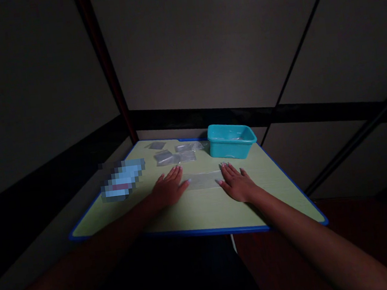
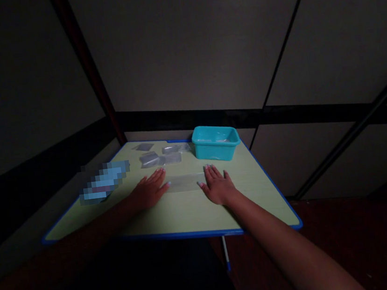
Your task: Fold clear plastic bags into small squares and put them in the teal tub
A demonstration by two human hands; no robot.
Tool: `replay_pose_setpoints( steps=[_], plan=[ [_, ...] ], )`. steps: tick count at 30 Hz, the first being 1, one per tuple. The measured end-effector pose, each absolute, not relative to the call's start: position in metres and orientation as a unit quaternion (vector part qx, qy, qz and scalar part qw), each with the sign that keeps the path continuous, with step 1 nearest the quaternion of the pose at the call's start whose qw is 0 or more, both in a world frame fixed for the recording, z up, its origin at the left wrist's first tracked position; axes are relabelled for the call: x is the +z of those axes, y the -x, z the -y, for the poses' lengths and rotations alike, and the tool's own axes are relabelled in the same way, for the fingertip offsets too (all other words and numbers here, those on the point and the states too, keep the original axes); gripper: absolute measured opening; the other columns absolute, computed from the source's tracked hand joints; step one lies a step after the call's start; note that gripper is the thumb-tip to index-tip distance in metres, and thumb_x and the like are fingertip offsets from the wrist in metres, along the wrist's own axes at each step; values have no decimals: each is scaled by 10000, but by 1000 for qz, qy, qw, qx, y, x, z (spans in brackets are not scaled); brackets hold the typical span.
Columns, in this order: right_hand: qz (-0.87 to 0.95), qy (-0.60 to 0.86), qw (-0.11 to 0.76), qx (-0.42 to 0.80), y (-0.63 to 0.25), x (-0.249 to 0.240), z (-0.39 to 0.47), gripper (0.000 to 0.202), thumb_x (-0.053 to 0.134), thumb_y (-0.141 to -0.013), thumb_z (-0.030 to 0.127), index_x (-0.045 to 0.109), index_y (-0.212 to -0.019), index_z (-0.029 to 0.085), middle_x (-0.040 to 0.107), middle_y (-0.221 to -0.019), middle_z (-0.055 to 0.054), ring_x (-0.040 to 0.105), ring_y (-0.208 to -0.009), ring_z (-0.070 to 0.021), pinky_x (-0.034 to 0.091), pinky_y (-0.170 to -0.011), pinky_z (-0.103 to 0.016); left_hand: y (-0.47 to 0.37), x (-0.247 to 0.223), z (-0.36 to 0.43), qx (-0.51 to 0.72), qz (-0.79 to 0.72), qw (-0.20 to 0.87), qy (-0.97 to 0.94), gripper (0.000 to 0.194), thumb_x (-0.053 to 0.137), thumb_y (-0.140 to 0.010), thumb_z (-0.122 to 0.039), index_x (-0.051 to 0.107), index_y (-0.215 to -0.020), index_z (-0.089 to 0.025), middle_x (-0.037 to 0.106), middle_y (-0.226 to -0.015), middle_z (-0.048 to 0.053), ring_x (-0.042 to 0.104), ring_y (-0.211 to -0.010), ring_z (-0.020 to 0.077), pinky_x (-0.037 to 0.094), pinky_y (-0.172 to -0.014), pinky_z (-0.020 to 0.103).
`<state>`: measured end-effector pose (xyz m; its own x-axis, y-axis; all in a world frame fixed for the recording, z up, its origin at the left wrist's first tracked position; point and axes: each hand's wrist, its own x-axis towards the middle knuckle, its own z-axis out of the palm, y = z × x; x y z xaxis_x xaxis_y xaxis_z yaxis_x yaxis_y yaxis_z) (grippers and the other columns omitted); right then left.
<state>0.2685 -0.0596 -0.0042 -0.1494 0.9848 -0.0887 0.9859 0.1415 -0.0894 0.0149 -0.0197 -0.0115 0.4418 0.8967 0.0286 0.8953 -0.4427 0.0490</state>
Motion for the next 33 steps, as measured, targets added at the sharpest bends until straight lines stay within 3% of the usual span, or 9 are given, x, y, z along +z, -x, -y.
replay_pose_setpoints(
  steps=[6, 9, 12, 14, 17, 25, 29, 33],
  plan=[
    [-757, -650, 4, -63, -268, -5, 60, 726, 145, -944, 532, 43, -1512, 91, 46, -1573, -83, 18, -1450, -222, 117, -1130, -542, -5, -9, 23, 1, -592, 2, -806, 683, 219, -959, -497, 231, -1476, -52, 162, -1551, 162, 141, -1443, 259, 199, -1119, 539],
    [-748, -661, -4, -55, -268, -2, 62, 696, 133, -952, 508, 22, -1514, 113, -29, -1571, -87, -26, -1448, -226, 71, -1121, -573, -15, -6, 29, 22, -602, -42, -797, 697, 246, -950, -519, 269, -1464, -48, 154, -1549, 182, 129, -1445, 281, 170, -1114, 574],
    [-747, -664, -39, -8, -264, 7, 65, 658, 149, -959, 474, 0, -1518, 161, -95, -1563, -71, -78, -1440, -245, -11, -1094, -623, -29, 1, 29, 70, -545, -71, -833, 657, 263, -953, -485, 264, -1472, -81, 161, -1554, 142, 146, -1443, 271, 204, -1110, 565],
    [-776, -629, -47, 11, -255, 14, 65, 669, 181, -956, 475, 5, -1519, 157, -77, -1565, -66, -70, -1442, -245, -59, -1100, -596, -39, 7, 22, 83, -503, -66, -858, 594, 248, -966, -414, 258, -1479, -115, 174, -1558, 99, 159, -1443, 240, 215, -1123, 523],
    [-817, -574, -37, -38, -237, 19, 57, 682, 169, -958, 494, 33, -1516, 127, -39, -1564, -70, -16, -1449, -220, -31, -1121, -562, -48, 13, 6, 83, -477, -38, -874, 555, 217, -976, -349, 234, -1491, -142, 173, -1562, 72, 156, -1444, 213, 186, -1142, 487],
    [-834, -537, -68, -105, -225, 4, 37, 731, 102, -947, 578, 33, -1516, 125, 4, -1567, -91, 12, -1450, -235, -22, -1120, -577, -30, 1, -13, 62, -372, 18, -926, 578, 153, -976, -386, 115, -1519, -190, 39, -1582, 60, -18, -1451, 271, 94, -1125, 578],
    [-830, -543, -62, -113, -225, 2, 38, 723, 139, -952, 567, 56, -1516, 123, 22, -1567, -93, 23, -1450, -234, -34, -1122, -570, -29, -7, -11, 16, -367, 32, -929, 616, 125, -974, -413, 96, -1515, -122, 101, -1576, 103, 31, -1454, 255, 136, -1131, 549],
    [-828, -547, -47, -111, -226, 3, 37, 710, 190, -956, 537, 75, -1513, 112, 58, -1565, -97, 55, -1449, -241, -22, -1120, -583, -31, -14, -9, -3, -357, 5, -934, 683, 192, -960, -503, 183, -1495, -78, 150, -1557, 158, 121, -1445, 281, 186, -1115, 569]
  ],
)
